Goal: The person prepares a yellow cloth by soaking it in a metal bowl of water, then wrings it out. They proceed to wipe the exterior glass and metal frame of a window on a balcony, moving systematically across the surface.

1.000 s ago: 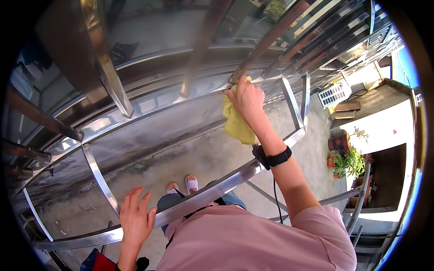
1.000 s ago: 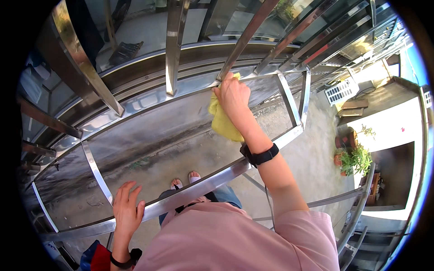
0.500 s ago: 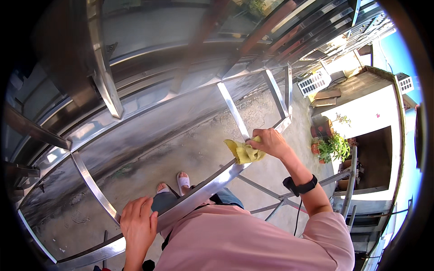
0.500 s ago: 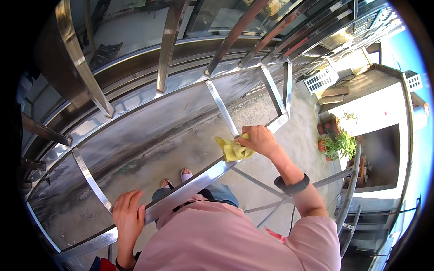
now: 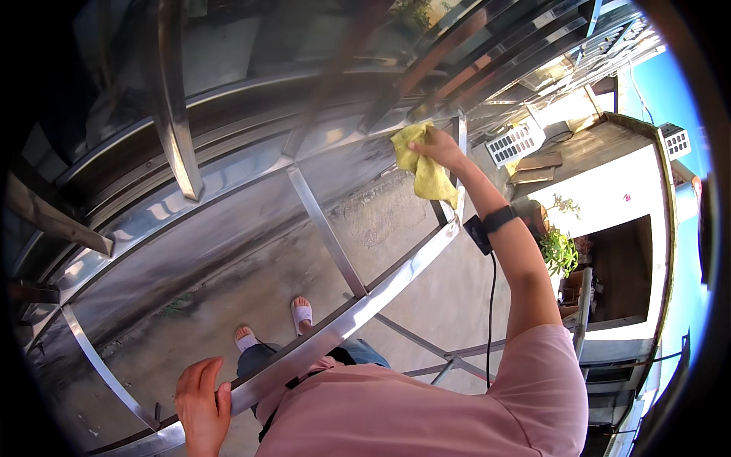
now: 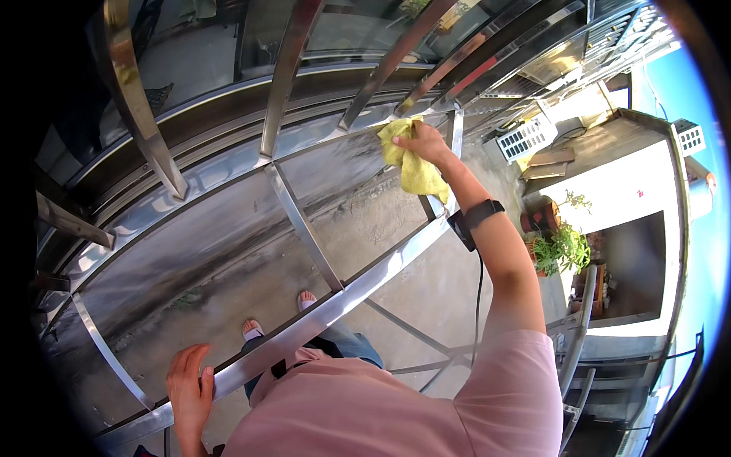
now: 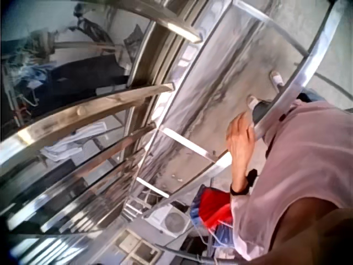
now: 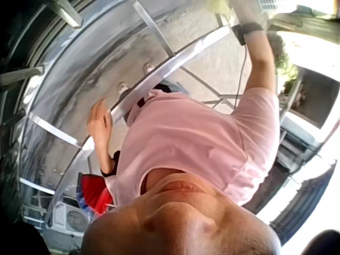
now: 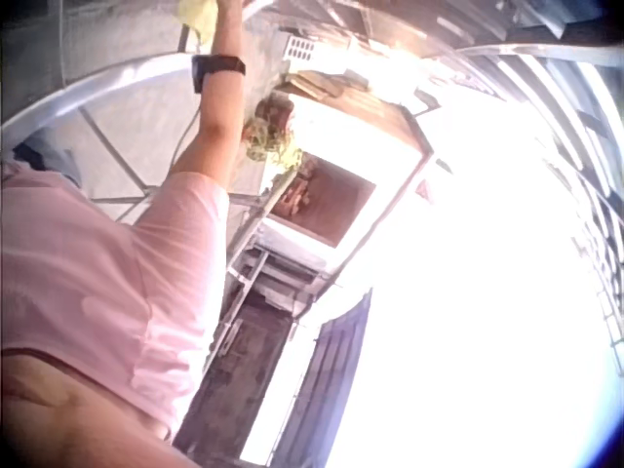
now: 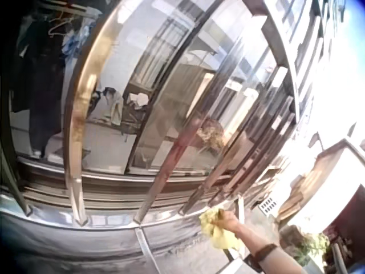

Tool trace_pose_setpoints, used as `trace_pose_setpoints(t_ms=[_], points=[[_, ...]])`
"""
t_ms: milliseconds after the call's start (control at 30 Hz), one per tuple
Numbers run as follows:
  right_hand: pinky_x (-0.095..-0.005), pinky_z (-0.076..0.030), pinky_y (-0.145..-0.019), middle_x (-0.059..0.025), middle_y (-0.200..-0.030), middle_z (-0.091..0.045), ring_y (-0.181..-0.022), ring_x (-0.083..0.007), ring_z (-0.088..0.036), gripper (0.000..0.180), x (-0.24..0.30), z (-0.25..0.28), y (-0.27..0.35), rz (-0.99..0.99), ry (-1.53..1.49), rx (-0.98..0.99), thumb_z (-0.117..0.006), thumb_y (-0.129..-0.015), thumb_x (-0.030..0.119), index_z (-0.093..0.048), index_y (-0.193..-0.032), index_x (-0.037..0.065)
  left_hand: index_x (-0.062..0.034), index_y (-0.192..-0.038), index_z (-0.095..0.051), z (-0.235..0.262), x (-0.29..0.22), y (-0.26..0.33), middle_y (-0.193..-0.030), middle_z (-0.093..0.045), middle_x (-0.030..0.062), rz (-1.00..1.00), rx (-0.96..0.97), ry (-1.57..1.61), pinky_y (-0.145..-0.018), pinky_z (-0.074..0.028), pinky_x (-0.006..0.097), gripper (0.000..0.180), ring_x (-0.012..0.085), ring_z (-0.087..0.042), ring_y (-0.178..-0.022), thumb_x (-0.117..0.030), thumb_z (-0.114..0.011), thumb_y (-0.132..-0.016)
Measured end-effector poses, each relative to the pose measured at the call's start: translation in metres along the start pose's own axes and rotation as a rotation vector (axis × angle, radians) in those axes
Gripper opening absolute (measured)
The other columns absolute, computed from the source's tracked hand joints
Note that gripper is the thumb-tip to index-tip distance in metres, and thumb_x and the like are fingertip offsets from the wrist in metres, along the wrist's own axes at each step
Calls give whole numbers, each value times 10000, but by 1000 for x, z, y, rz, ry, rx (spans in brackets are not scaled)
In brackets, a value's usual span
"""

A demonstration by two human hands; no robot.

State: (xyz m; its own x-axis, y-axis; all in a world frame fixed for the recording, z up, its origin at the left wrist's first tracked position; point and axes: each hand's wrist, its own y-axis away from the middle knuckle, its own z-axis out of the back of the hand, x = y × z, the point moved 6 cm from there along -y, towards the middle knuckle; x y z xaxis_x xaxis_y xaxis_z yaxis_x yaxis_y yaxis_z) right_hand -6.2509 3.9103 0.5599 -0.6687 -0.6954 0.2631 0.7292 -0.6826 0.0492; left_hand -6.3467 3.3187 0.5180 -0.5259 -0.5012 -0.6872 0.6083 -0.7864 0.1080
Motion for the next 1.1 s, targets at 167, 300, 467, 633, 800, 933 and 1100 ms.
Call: trace_pose_setpoints(t_ms=[167, 300, 467, 633, 800, 933, 1100], points=[[-419, -463, -859, -242, -1034, -624, -1012, -355, -599, 780, 24, -17, -17, -71, 323, 106, -632, -676, 636, -589, -1037, -54, 13, -1072, -571, -9, 3, 0, -1031, -587, 187, 186, -179, -240, -797, -432, 444, 385, 387, -559, -928, -305, -467, -883], [-428, -477, -839, -238, -1013, -634, -978, -356, -616, 724, 14, -20, -9, -90, 279, 136, -650, -651, 594, -626, -971, -55, 14, -1054, -584, -9, 5, 5, -987, -596, 203, 263, -235, -233, -760, -445, 442, 405, 403, -579, -885, -333, -434, -910], [-383, -434, -945, -274, -1320, -426, -1191, -340, -444, 702, -12, -20, 70, 49, 445, 44, -694, -663, 549, -636, -963, -83, 18, -1039, -602, -8, 5, 3, -964, -615, 197, 254, -274, -236, -766, -456, 412, 413, 381, -595, -893, -346, -444, -924], [-388, -388, -1000, -247, -1365, -375, -1204, -342, -432, 687, -36, -18, 124, 188, 487, -18, -702, -679, 529, -627, -941, -102, -2, -1028, -603, -9, 6, 2, -954, -604, 181, 214, -283, -216, -741, -450, 441, 337, 388, -585, -866, -283, -473, -894], [-369, -397, -980, -198, -1279, -488, -1189, -307, -451, 539, -44, -5, 122, 320, 390, 177, -671, -764, 426, -631, -954, -76, 3, -1024, -603, -10, 4, 2, -925, -610, 175, 197, -299, -170, -724, -455, 427, 289, 379, -590, -844, -221, -507, -869], [-388, -461, -860, -174, -1017, -636, -981, -305, -589, 389, -69, 48, 100, 348, 192, 111, -635, -821, 339, -645, -950, -28, 11, -1016, -604, -13, 8, 2, -908, -605, 180, 206, -316, -153, -715, -454, 422, 309, 370, -597, -837, -244, -487, -886], [-437, -483, -732, -239, -802, -642, -778, -387, -631, 494, -148, 110, -3, -206, 104, -357, -601, -831, 435, -642, -937, -46, 4, -1009, -611, -7, -2, -2, -906, -611, 181, 221, -293, -177, -716, -456, 414, 366, 359, -610, -838, -312, -449, -921]])
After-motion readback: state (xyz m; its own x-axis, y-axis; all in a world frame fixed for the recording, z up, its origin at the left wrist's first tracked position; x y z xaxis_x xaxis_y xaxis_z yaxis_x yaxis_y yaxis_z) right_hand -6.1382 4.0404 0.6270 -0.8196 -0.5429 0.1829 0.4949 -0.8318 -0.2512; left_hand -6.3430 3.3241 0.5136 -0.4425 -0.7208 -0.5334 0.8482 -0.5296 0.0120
